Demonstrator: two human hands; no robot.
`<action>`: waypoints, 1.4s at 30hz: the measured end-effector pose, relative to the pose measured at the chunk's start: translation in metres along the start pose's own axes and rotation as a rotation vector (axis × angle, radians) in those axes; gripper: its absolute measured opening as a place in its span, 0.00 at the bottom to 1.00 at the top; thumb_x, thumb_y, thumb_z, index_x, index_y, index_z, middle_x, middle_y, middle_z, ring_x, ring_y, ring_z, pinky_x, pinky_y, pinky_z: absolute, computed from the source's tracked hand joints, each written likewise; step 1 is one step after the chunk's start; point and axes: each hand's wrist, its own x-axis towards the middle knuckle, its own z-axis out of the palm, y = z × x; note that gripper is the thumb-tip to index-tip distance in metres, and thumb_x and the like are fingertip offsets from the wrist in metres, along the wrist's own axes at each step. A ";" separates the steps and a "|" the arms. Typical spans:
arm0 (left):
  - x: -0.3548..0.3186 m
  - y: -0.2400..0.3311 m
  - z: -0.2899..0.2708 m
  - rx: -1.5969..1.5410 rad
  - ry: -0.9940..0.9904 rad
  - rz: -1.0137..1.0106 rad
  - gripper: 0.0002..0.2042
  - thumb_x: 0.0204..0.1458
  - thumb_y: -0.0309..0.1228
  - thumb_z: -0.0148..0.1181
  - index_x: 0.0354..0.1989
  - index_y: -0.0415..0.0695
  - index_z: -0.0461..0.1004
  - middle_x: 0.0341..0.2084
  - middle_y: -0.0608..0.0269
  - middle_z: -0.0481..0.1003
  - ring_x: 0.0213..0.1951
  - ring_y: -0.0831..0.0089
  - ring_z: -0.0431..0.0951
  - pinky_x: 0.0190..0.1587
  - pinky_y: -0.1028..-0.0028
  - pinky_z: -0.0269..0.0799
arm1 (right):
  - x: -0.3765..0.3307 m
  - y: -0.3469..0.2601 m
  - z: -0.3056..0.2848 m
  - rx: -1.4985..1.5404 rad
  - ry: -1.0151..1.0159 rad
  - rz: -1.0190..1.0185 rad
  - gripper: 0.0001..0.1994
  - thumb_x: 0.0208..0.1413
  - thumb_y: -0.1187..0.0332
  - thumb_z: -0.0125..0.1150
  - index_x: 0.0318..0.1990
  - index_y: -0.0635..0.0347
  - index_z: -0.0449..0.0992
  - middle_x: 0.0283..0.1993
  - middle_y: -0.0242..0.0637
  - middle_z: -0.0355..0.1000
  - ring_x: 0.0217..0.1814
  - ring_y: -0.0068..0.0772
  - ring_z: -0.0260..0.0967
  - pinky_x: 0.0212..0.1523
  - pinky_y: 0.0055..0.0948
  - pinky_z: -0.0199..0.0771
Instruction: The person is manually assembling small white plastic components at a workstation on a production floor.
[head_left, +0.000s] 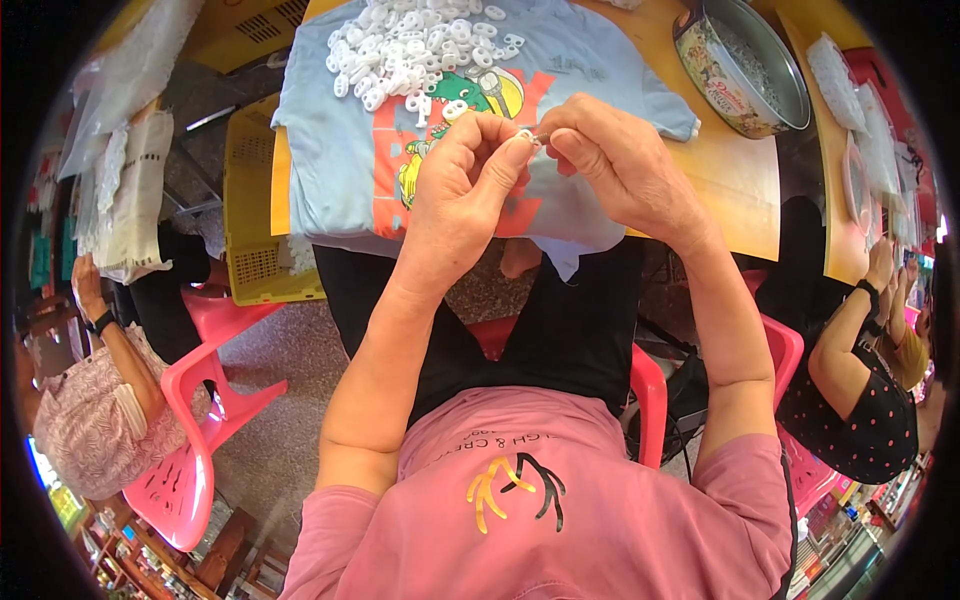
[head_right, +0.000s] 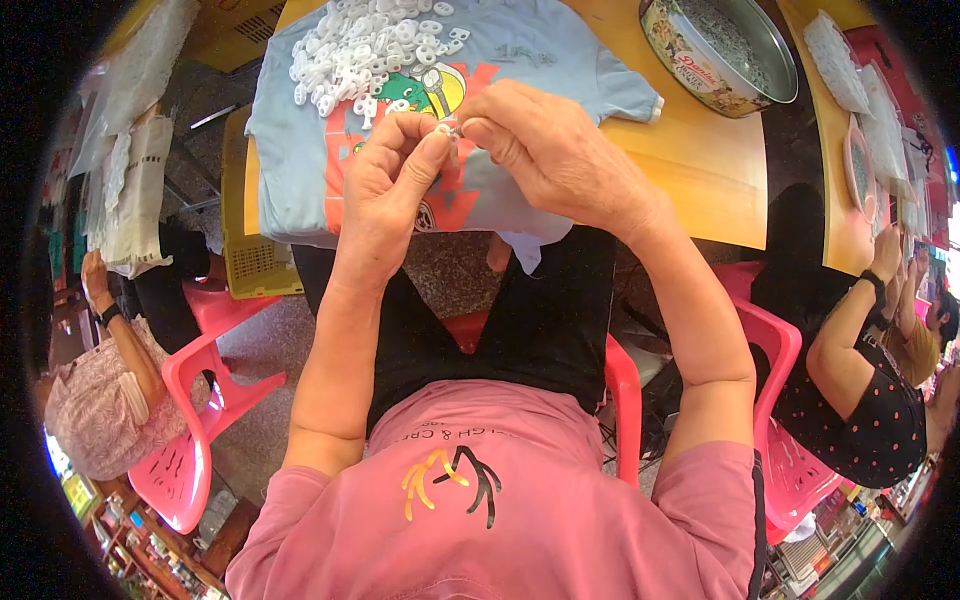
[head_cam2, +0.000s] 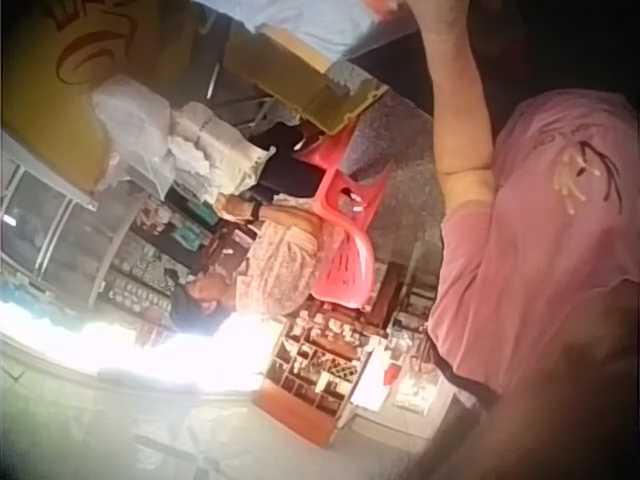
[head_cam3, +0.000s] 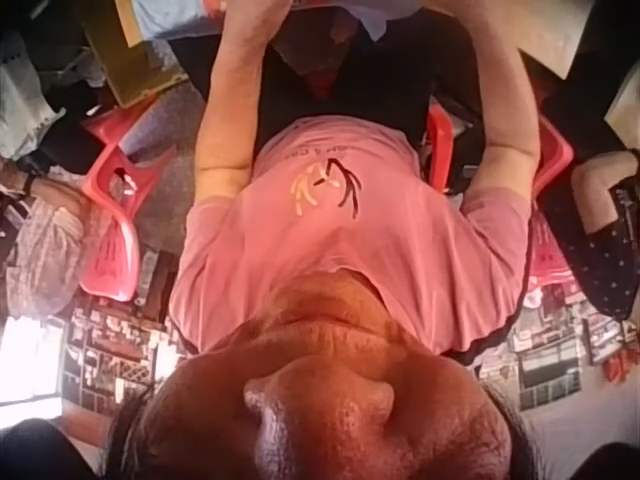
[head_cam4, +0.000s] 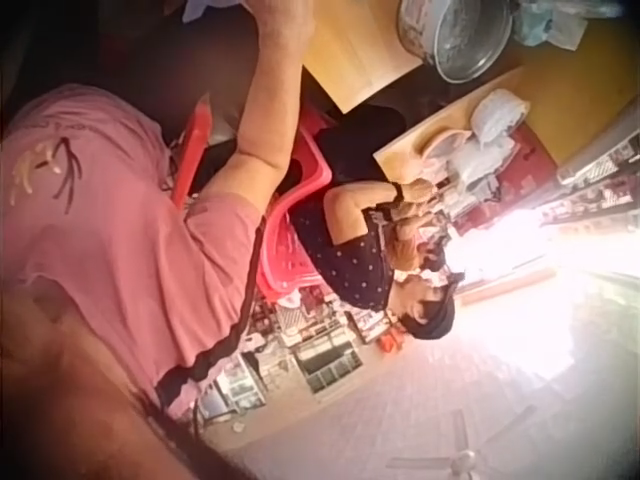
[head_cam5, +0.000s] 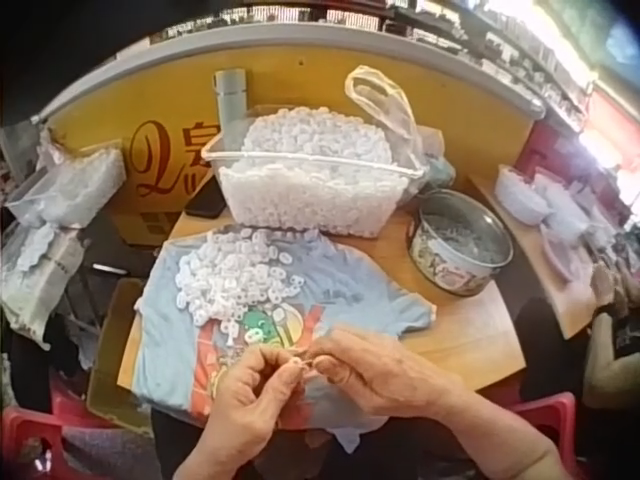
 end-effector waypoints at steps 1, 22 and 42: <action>0.000 0.001 0.001 -0.001 0.000 0.001 0.07 0.62 0.30 0.57 0.38 0.39 0.71 0.28 0.71 0.72 0.31 0.86 0.70 0.35 0.83 0.66 | 0.000 0.000 -0.001 -0.007 -0.003 -0.009 0.07 0.65 0.69 0.52 0.39 0.65 0.70 0.30 0.39 0.67 0.28 0.35 0.68 0.31 0.32 0.68; 0.000 0.005 0.003 0.069 0.019 -0.019 0.06 0.61 0.29 0.57 0.37 0.39 0.70 0.25 0.74 0.69 0.29 0.87 0.66 0.30 0.84 0.64 | 0.018 0.002 -0.005 -0.208 -0.038 -0.206 0.05 0.57 0.77 0.57 0.34 0.65 0.66 0.30 0.43 0.64 0.28 0.46 0.63 0.29 0.36 0.65; -0.002 -0.001 0.009 0.133 0.050 0.040 0.06 0.60 0.27 0.58 0.37 0.38 0.70 0.24 0.71 0.71 0.26 0.85 0.68 0.28 0.81 0.66 | -0.001 -0.008 0.004 0.020 0.092 0.060 0.04 0.57 0.77 0.60 0.36 0.68 0.72 0.33 0.38 0.71 0.31 0.30 0.70 0.33 0.26 0.71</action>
